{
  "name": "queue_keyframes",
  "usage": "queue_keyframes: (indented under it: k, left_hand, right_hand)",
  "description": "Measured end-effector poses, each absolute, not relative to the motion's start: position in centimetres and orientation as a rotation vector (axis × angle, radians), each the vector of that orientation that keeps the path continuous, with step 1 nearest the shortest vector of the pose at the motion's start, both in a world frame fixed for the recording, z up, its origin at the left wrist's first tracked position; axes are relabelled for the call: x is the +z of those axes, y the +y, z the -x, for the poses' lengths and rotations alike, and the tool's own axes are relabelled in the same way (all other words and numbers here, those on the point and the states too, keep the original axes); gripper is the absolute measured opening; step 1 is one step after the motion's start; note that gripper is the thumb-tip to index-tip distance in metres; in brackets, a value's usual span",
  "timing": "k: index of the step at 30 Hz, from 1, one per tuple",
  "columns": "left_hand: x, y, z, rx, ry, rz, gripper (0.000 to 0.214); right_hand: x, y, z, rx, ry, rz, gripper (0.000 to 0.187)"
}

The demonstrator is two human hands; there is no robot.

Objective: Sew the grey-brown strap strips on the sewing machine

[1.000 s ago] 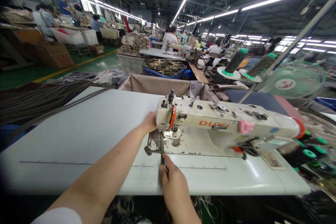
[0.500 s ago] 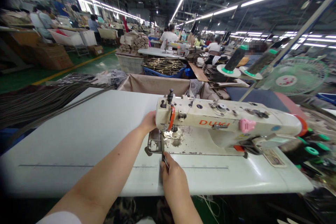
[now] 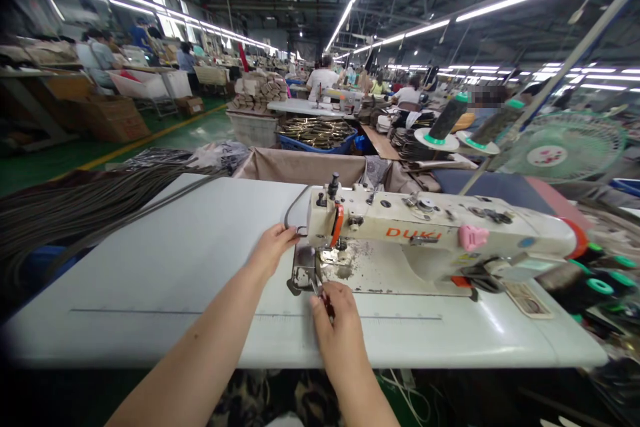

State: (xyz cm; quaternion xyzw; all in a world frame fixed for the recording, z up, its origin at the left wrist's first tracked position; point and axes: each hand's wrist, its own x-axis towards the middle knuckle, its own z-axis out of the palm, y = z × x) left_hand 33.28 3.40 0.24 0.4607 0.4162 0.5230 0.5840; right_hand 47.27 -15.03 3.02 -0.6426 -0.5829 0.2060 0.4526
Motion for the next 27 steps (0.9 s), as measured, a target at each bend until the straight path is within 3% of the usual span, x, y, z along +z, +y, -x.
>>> queue_keyframes:
  k: [8,18,27]
  left_hand:
    - [0.2,-2.6,-28.5,1.294,1.033,-1.061,0.037]
    - [0.2,-7.9,-25.1,1.352,1.06,-1.292,0.029]
    - [0.9,-10.0,-23.7,1.381,1.05,-1.353,0.026]
  right_hand:
    - [3.7,-13.1,-44.1,1.298,-1.221,1.373,0.053]
    - [3.4,-9.6,-43.3,1.531,-1.012,1.341,0.065]
    - [4.5,-9.1,-42.0,1.65,-1.094,1.184,0.064]
